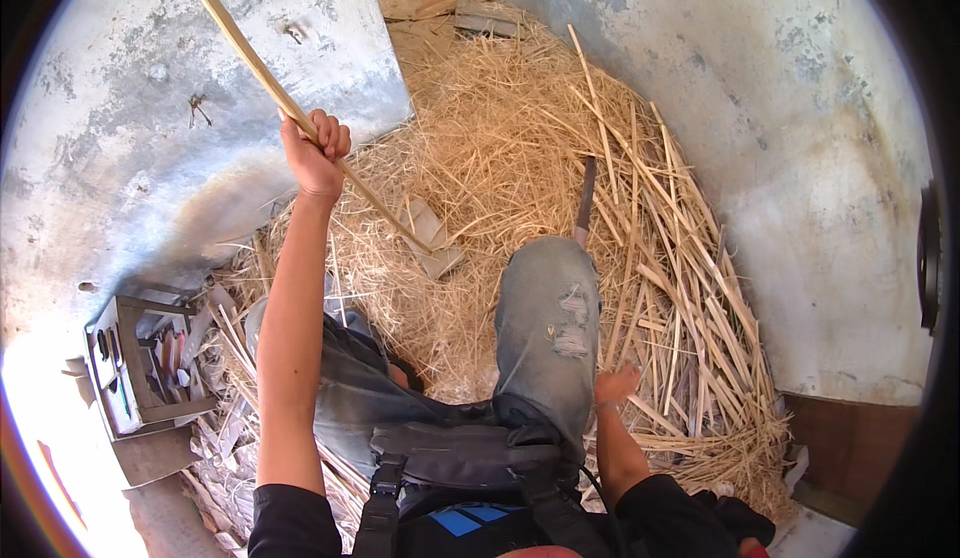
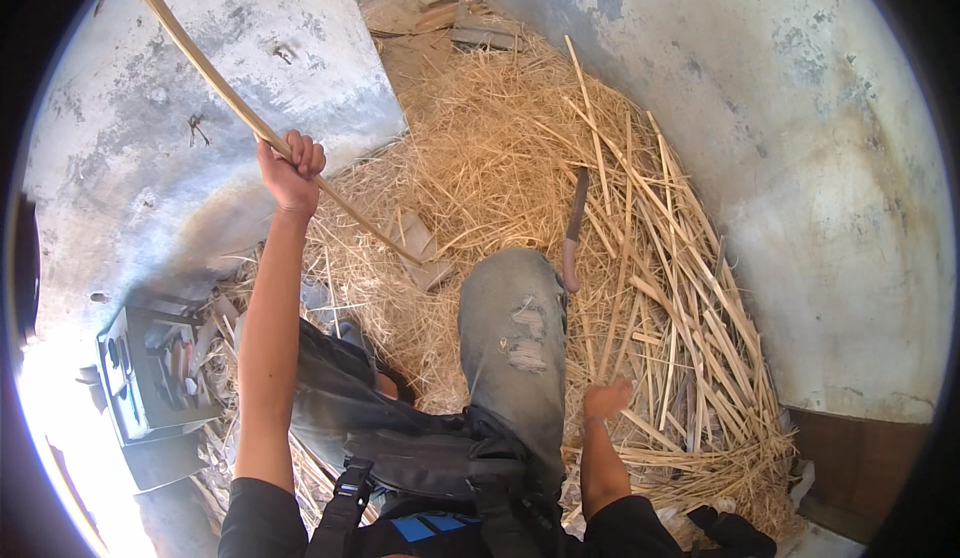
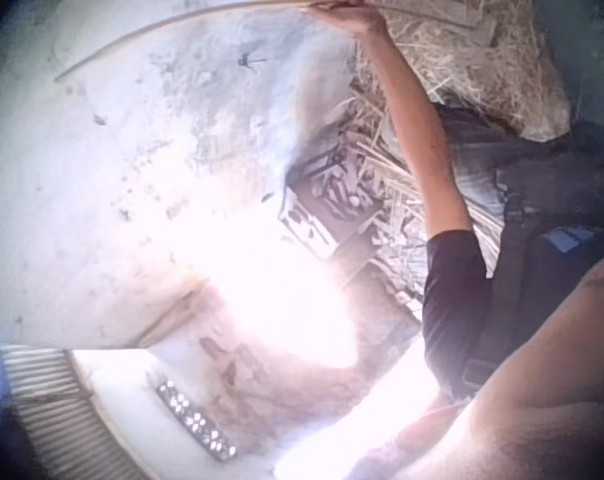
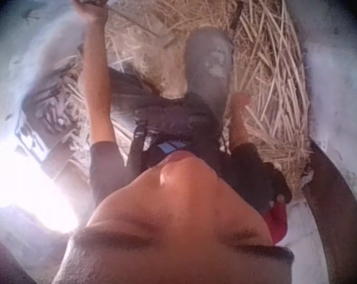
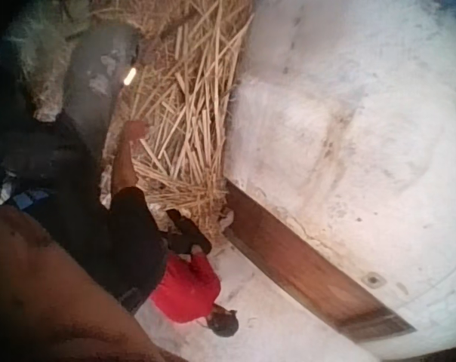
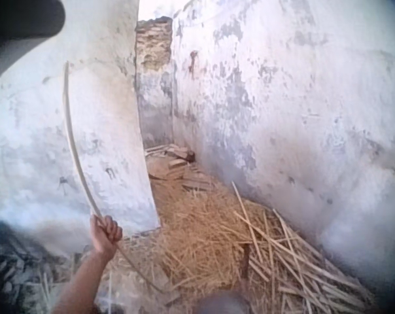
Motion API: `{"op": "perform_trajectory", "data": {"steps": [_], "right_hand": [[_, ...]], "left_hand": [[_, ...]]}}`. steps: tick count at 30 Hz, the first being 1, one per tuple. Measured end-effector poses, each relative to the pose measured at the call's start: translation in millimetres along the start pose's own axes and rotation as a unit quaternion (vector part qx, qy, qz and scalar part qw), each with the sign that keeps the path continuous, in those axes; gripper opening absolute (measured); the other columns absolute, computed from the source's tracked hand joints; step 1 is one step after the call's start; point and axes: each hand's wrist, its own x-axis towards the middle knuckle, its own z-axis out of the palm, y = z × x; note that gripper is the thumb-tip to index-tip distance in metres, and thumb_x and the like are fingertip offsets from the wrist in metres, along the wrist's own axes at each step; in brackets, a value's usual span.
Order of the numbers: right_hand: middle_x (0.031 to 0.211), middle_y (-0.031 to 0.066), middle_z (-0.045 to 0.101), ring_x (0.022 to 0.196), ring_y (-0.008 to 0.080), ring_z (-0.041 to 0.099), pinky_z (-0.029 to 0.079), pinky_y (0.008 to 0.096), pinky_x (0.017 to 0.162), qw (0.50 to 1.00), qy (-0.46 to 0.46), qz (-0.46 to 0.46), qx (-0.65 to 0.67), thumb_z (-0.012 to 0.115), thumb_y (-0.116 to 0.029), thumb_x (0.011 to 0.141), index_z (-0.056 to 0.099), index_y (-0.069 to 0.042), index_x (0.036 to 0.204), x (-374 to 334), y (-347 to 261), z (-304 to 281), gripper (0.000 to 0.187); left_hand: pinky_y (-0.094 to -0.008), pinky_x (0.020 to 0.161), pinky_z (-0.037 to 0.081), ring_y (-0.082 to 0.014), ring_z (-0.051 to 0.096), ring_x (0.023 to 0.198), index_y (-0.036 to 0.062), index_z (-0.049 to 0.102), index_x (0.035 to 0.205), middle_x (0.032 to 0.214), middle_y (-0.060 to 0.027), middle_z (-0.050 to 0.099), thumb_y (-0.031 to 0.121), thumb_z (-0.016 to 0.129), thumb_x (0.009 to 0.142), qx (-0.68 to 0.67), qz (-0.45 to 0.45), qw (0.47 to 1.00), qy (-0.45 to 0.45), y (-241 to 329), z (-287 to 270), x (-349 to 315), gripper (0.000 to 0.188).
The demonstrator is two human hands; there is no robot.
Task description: The person uses a long metal blade to shave the outer layer off a thin bamboo pole and then uses a smaller hand blade to continue shaving the same pole.
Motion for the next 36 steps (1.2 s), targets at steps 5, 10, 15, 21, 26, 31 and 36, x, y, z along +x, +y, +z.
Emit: {"op": "perform_trajectory", "data": {"steps": [5,10,15,21,26,31,36], "right_hand": [[0.128,0.0221,0.055,0.122,0.0421,0.050,0.039,0.0520,0.104,0.940,-0.089,-0.030,0.327,0.071,-0.018,0.076,0.060,-0.002,0.124,99.2,-120.8,37.7,0.052],[0.114,0.0201,0.067,0.106,0.0390,0.062,0.041,0.0528,0.098,0.952,-0.110,-0.119,0.259,0.065,-0.037,0.083,0.067,-0.005,0.116,168.1,-173.3,70.2,0.045],[0.117,0.0214,0.068,0.112,0.0393,0.064,0.033,0.0635,0.106,0.888,-0.359,-0.034,0.285,0.059,-0.053,0.086,0.067,-0.010,0.124,171.9,-219.5,25.5,0.058],[0.138,0.0231,0.057,0.123,0.0400,0.058,0.032,0.0610,0.111,0.951,-0.276,-0.095,0.103,0.064,-0.040,0.088,0.042,-0.006,0.146,146.8,-326.3,-51.3,0.071],[0.139,0.0252,0.054,0.124,0.0421,0.057,0.035,0.0591,0.110,0.940,-0.273,-0.023,0.204,0.064,-0.030,0.087,0.040,-0.004,0.146,160.2,-313.0,-30.4,0.069],[0.138,0.0260,0.056,0.120,0.0470,0.057,0.042,0.0489,0.106,0.943,-0.155,-0.152,0.252,0.054,-0.017,0.090,0.042,0.002,0.144,122.1,-241.0,-81.9,0.058],[0.156,0.0234,0.039,0.141,0.0405,0.042,0.036,0.0413,0.115,0.964,0.010,-0.086,0.251,0.046,-0.001,0.091,0.040,0.002,0.149,35.9,-86.6,-80.0,0.058]], "left_hand": [[-0.0293,0.049,0.019,-0.0118,0.022,0.050,0.0136,0.032,0.062,0.053,0.0017,0.027,0.068,0.028,0.100,0.012,-0.006,1.000,-0.009,2.5,-1.1,-8.2,0.067],[-0.0291,0.049,0.019,-0.0117,0.022,0.049,0.0141,0.031,0.062,0.053,0.0020,0.026,0.069,0.026,0.100,-0.012,-0.026,0.999,-0.020,-11.7,11.7,-5.3,0.067],[-0.0289,0.048,0.018,-0.0116,0.021,0.049,0.0141,0.029,0.062,0.052,0.0021,0.025,0.070,0.023,0.100,0.004,-0.016,1.000,0.002,1.4,-5.8,-7.1,0.068],[-0.0288,0.048,0.019,-0.0117,0.022,0.049,0.0140,0.029,0.061,0.052,0.0016,0.026,0.069,0.023,0.101,0.017,-0.023,1.000,0.010,3.6,-5.7,-5.7,0.067],[-0.0288,0.048,0.019,-0.0116,0.022,0.049,0.0138,0.030,0.062,0.052,0.0017,0.026,0.068,0.024,0.101,-0.005,-0.023,1.000,0.004,-3.8,9.0,-6.4,0.067],[-0.0291,0.048,0.020,-0.0116,0.023,0.050,0.0139,0.031,0.062,0.053,0.0015,0.027,0.067,0.025,0.100,0.006,-0.020,1.000,0.005,0.2,-9.6,-8.1,0.066],[-0.0293,0.048,0.020,-0.0120,0.022,0.049,0.0133,0.031,0.063,0.054,0.0012,0.027,0.063,0.025,0.101,-0.021,-0.024,0.999,0.011,3.5,-9.0,-8.0,0.063]]}}
